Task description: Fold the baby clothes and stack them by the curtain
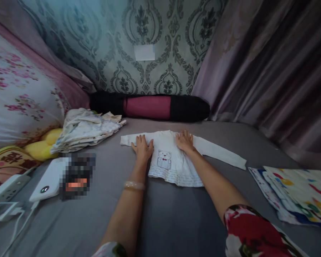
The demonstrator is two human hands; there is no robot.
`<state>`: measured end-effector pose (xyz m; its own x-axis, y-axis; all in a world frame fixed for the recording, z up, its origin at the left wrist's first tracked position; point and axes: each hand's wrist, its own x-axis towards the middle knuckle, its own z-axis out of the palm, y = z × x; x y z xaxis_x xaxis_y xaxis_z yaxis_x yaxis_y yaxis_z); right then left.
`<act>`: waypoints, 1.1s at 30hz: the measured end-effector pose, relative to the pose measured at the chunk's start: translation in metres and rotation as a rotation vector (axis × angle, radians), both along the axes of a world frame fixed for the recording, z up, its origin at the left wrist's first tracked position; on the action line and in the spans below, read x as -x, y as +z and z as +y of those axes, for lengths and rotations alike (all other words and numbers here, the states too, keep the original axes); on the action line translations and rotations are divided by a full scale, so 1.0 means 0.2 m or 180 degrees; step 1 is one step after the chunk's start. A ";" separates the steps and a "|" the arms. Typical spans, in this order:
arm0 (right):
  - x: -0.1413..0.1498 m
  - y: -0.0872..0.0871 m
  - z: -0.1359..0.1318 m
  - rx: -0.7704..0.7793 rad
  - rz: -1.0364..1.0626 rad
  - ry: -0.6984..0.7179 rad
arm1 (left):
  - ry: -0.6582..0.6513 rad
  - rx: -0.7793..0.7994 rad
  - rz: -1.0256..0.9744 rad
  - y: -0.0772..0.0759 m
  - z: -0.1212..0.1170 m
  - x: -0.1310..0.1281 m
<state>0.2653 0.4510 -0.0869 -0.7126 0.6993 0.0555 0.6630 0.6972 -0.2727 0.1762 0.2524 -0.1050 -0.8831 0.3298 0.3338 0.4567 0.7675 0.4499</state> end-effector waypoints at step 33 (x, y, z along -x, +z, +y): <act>0.22 -0.09 -0.16 -0.0157 -0.0129 0.1023 | -0.0743 0.0017 -0.0094 -0.05 0.04 0.00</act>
